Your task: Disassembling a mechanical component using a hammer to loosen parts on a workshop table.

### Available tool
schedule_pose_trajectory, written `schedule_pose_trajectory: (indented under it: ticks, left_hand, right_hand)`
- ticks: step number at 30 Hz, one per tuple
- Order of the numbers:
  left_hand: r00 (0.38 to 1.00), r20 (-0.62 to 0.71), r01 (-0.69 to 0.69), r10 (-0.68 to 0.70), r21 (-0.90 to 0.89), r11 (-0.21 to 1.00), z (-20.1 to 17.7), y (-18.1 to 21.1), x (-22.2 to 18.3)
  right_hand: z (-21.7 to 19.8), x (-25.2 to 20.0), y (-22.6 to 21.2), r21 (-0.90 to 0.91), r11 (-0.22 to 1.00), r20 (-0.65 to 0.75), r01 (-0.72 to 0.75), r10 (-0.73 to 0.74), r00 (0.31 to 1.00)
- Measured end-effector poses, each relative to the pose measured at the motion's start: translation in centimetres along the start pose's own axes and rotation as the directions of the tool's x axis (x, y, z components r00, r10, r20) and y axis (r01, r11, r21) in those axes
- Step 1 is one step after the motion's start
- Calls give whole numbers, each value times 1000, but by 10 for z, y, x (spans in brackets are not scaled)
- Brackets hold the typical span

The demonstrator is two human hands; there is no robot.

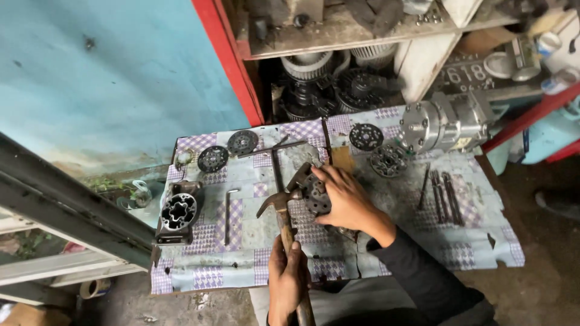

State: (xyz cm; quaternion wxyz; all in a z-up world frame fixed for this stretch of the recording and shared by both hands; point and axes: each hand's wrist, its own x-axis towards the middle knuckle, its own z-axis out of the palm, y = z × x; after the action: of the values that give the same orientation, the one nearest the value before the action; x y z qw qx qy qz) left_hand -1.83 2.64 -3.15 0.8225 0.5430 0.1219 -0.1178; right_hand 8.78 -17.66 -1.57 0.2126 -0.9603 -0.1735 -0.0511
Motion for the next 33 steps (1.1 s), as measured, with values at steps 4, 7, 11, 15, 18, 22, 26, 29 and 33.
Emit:
schedule_pose_trajectory:
  ticks: [4,7,11,15,18,22,26,29,33]
  left_hand:
    - [996,-19,85,-84,38,996,4,19,-8]
    - [997,31,62,-65,72,995,4,20,-12]
    - [991,84,96,-100,53,994,4,19,-16]
    - [994,81,73,-79,73,995,2,25,-26]
    - [999,24,26,-29,117,993,-2,23,-33]
    - [980,-99,-144,174,257,956,-8,-1,-40]
    - [986,-43,-147,159,212,966,-7,9,-35]
    - [985,-36,-153,166,241,958,-6,12,-33]
    - [989,-6,-139,147,292,946,-7,32,-40]
  right_hand:
    - [5,-1,11,83,997,7,-4,4,1000]
    - [-1,-1,20,120,992,-53,30,-24,998]
    - [-22,8,25,398,913,8,83,-94,996]
    - [-33,17,15,395,916,119,75,-132,984]
    - [-21,15,18,359,923,100,142,-190,977]
    - [-6,11,15,373,908,149,189,-260,954]
    - [-6,11,2,263,937,-63,230,-221,973]
    - [-1,0,1,171,962,-172,214,-184,968]
    - [-18,-4,-23,-56,998,-27,-39,38,999]
